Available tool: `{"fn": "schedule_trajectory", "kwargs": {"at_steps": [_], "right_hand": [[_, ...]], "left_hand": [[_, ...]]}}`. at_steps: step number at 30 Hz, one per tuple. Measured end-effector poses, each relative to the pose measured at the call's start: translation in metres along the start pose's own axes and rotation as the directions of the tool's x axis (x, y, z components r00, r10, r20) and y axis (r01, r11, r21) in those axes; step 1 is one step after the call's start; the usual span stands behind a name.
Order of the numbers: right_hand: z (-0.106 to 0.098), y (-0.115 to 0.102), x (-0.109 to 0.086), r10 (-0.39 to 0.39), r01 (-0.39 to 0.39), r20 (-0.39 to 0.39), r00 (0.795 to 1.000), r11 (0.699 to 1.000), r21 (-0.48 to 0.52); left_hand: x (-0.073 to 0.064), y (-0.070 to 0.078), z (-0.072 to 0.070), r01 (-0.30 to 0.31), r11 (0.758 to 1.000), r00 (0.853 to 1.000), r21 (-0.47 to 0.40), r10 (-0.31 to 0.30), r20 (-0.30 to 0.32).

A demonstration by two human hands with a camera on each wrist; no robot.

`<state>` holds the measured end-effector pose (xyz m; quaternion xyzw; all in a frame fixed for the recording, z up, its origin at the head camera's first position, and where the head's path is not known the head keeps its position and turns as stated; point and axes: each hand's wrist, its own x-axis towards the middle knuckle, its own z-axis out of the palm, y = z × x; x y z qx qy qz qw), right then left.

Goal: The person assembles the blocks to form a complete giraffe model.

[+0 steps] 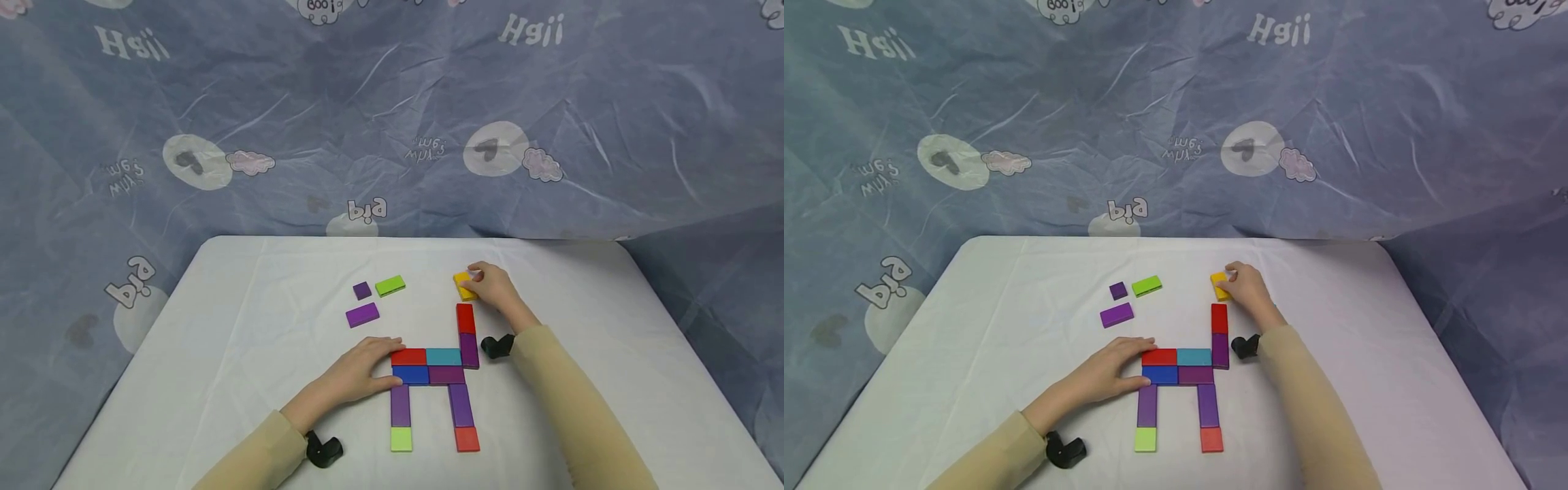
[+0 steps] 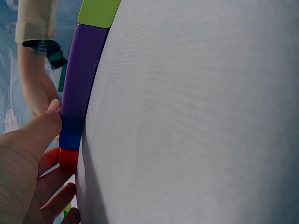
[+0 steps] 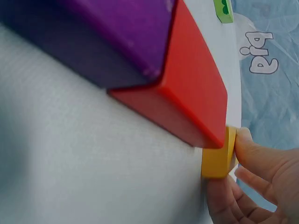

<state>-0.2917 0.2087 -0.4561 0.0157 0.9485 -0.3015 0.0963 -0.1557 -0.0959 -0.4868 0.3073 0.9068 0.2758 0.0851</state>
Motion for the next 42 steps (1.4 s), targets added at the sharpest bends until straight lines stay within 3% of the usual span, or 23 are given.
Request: {"fn": "schedule_trajectory", "kwargs": {"at_steps": [10, 42], "right_hand": [[0.002, 0.007, 0.003, -0.075, 0.075, 0.084, 0.994, 0.997, 0.002], [-0.001, 0.017, 0.003, -0.125, 0.125, 0.142, 0.982, 0.992, 0.006]], "left_hand": [[-0.001, 0.0, -0.001, 0.001, 1.0, 1.0, 0.0, -0.001, -0.001], [-0.001, 0.004, -0.002, 0.015, 1.0, 1.0, -0.018, -0.015, 0.011]]}}
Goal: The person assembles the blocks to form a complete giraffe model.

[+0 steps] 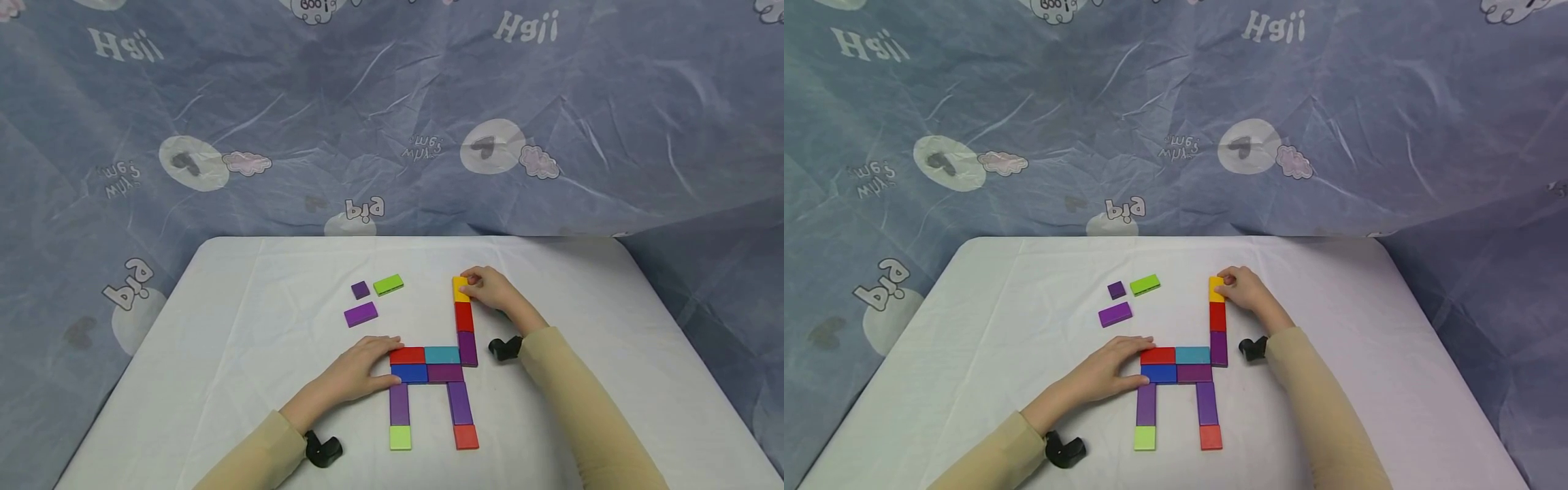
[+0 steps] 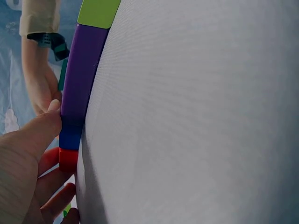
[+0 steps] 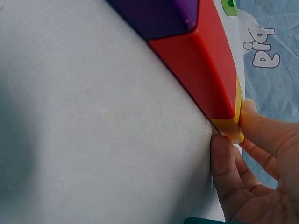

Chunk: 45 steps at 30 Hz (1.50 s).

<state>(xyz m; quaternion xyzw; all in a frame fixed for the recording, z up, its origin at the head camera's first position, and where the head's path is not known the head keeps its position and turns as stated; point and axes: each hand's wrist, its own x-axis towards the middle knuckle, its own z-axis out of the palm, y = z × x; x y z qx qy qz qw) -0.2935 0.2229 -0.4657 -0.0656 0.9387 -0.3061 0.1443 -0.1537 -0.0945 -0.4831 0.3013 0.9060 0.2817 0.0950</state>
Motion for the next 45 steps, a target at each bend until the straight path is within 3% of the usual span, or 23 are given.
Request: {"fn": "schedule_trajectory", "kwargs": {"at_steps": [13, 19, 25, 30, 35, 39, 45], "right_hand": [[-0.001, 0.0, -0.002, -0.014, 0.014, -0.011, 1.0, 1.0, -0.002], [-0.006, -0.007, -0.001, 0.006, -0.006, -0.086, 0.996, 1.0, 0.0], [-0.003, -0.043, 0.007, -0.034, 0.042, -0.122, 0.992, 0.997, 0.062], [0.021, -0.081, 0.014, -0.135, 0.14, -0.091, 0.987, 0.989, 0.049], [0.048, -0.106, 0.018, -0.221, 0.221, 0.007, 0.975, 0.973, -0.065], [0.063, -0.119, 0.022, -0.243, 0.254, 0.087, 0.966, 0.956, -0.15], [0.072, -0.128, 0.023, -0.219, 0.233, 0.08, 0.972, 0.93, -0.285]], "left_hand": [[0.0, 0.0, 0.001, 0.009, 1.0, 1.0, 0.002, -0.009, 0.005], [0.001, -0.002, 0.002, -0.001, 1.0, 1.0, 0.012, 0.001, 0.006], [0.002, -0.002, 0.003, -0.002, 1.0, 1.0, 0.016, 0.002, 0.005], [0.001, -0.002, 0.002, 0.006, 1.0, 1.0, 0.012, -0.006, 0.002], [0.003, -0.002, 0.002, 0.009, 1.0, 1.0, 0.014, -0.009, 0.009], [0.002, -0.002, 0.003, 0.005, 1.0, 1.0, 0.013, -0.005, 0.01], [0.002, -0.001, 0.004, 0.006, 1.0, 1.0, 0.008, -0.006, 0.01]]}}
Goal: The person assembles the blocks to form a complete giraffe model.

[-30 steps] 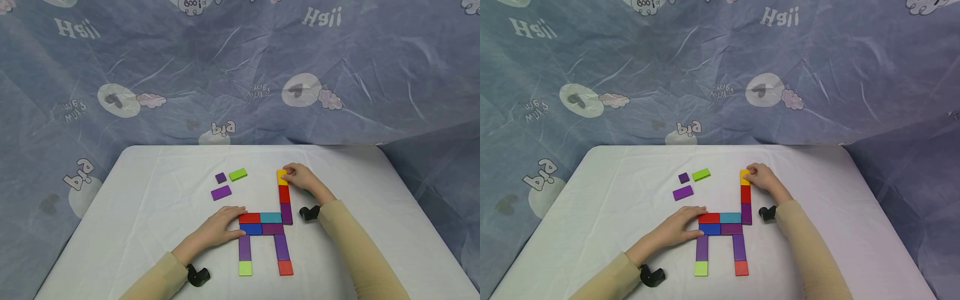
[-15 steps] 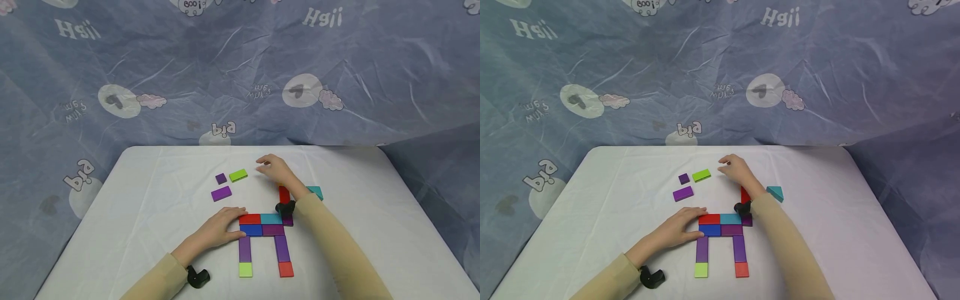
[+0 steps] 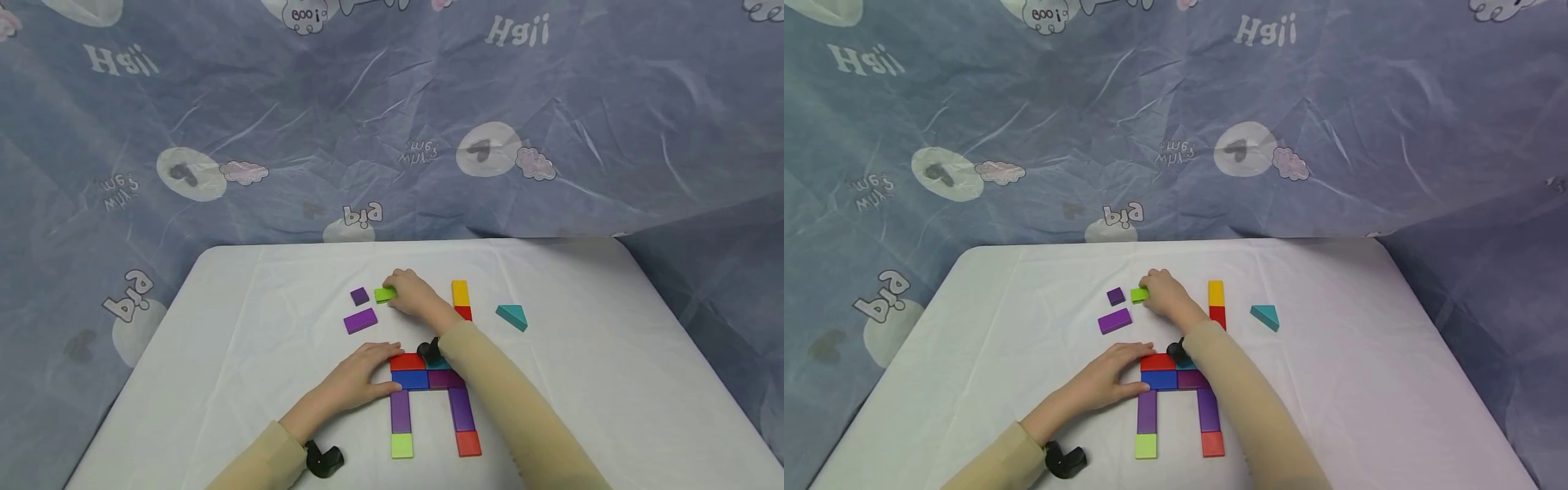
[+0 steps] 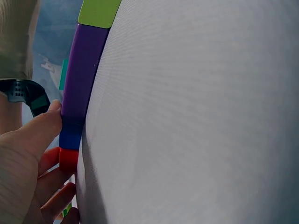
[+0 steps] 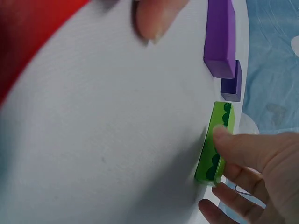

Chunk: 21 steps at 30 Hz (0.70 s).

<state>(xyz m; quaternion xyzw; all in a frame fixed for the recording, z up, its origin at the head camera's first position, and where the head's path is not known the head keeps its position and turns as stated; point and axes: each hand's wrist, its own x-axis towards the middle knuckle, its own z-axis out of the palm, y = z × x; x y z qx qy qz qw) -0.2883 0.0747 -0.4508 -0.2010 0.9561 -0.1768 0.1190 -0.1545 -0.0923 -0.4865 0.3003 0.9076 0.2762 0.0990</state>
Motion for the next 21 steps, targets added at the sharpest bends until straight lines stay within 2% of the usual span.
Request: {"fn": "schedule_trajectory", "kwargs": {"at_steps": [3, 7, 14, 18, 21], "right_hand": [[0.001, -0.001, 0.0, 0.039, -0.039, -0.009, 0.999, 0.999, -0.033], [0.0, 0.002, -0.001, 0.07, -0.07, -0.013, 0.997, 0.998, -0.002], [-0.011, 0.021, -0.002, 0.111, -0.1, -0.06, 0.992, 0.982, 0.161], [-0.032, 0.044, -0.006, 0.208, -0.171, -0.112, 0.972, 0.947, 0.271], [-0.048, 0.066, -0.013, 0.321, -0.26, -0.122, 0.939, 0.897, 0.358]], "left_hand": [[0.0, 0.0, 0.0, 0.002, 1.0, 1.0, -0.001, -0.002, -0.001], [-0.001, 0.0, 0.0, 0.008, 1.0, 1.0, -0.001, -0.008, -0.001], [-0.001, -0.002, 0.001, 0.025, 1.0, 1.0, 0.008, -0.025, 0.002], [-0.001, -0.001, 0.002, 0.038, 0.999, 0.999, 0.004, -0.038, 0.006], [-0.001, -0.001, 0.002, 0.031, 1.0, 1.0, 0.006, -0.031, 0.002]]}}
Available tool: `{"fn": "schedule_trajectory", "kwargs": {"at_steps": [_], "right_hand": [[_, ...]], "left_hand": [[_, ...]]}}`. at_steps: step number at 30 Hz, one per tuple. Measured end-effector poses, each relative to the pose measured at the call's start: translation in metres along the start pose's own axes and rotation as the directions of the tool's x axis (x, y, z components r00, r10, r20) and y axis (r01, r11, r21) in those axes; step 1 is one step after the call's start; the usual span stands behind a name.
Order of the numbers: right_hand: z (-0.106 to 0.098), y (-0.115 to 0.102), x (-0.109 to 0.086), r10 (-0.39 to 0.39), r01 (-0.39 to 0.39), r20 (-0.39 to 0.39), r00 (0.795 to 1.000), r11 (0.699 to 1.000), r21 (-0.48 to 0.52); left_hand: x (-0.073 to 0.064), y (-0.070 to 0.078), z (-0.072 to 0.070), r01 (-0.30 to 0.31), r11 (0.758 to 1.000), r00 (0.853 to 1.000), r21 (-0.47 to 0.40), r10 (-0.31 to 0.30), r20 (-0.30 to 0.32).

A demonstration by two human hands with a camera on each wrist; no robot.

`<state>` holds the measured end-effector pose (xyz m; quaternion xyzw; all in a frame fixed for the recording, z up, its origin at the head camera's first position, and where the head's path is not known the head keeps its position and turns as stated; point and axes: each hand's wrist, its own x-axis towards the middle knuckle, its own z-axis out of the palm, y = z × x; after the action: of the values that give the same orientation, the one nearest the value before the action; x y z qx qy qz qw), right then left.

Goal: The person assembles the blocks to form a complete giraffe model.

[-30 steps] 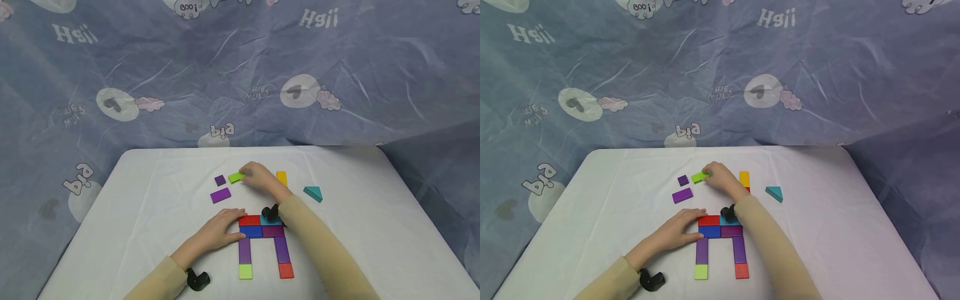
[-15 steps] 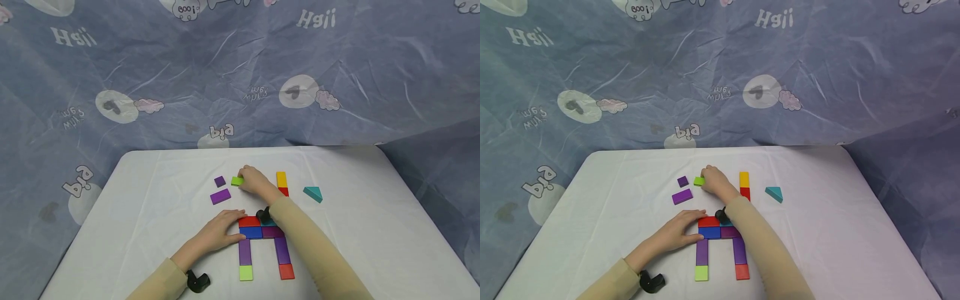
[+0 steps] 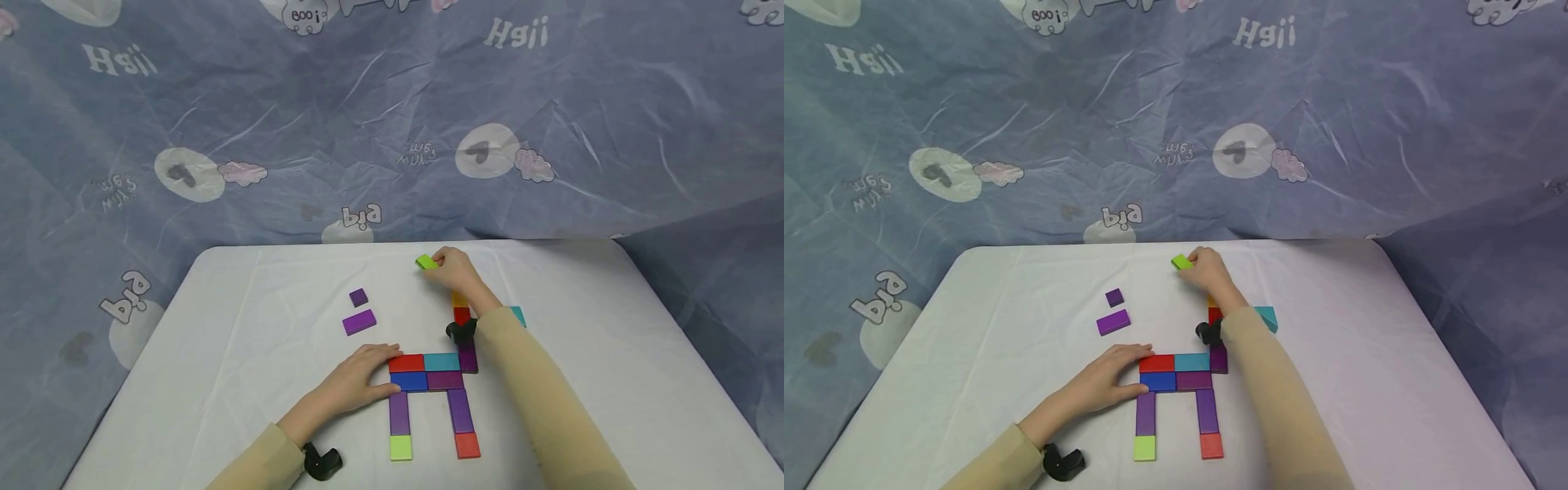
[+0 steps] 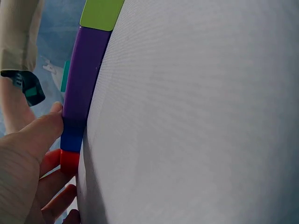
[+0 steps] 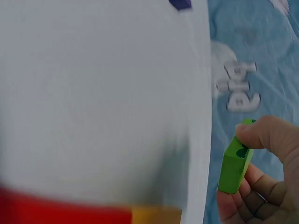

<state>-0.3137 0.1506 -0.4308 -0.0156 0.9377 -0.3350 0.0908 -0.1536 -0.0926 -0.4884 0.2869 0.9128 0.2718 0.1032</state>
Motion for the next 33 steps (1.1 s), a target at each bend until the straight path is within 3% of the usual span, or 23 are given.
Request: {"fn": "schedule_trajectory", "kwargs": {"at_steps": [6, 13, 18, 33], "right_hand": [[-0.025, 0.032, 0.0, 0.16, -0.154, -0.082, 0.984, 0.985, 0.08], [-0.021, 0.058, 0.0, 0.251, -0.245, -0.142, 0.958, 0.968, 0.054], [-0.016, 0.066, 0.001, 0.21, -0.209, -0.172, 0.962, 0.978, 0.026], [-0.014, 0.069, 0.006, 0.13, -0.122, -0.128, 0.983, 0.99, 0.065]], "left_hand": [[0.001, -0.002, 0.001, -0.04, 0.999, 0.999, 0.015, 0.04, -0.021], [0.001, -0.001, 0.002, -0.048, 0.999, 0.999, 0.0, 0.048, -0.022], [0.001, 0.002, 0.0, -0.039, 0.999, 0.999, -0.003, 0.039, -0.016], [-0.002, -0.001, -0.003, -0.051, 0.999, 0.998, 0.002, 0.051, -0.035]]}}
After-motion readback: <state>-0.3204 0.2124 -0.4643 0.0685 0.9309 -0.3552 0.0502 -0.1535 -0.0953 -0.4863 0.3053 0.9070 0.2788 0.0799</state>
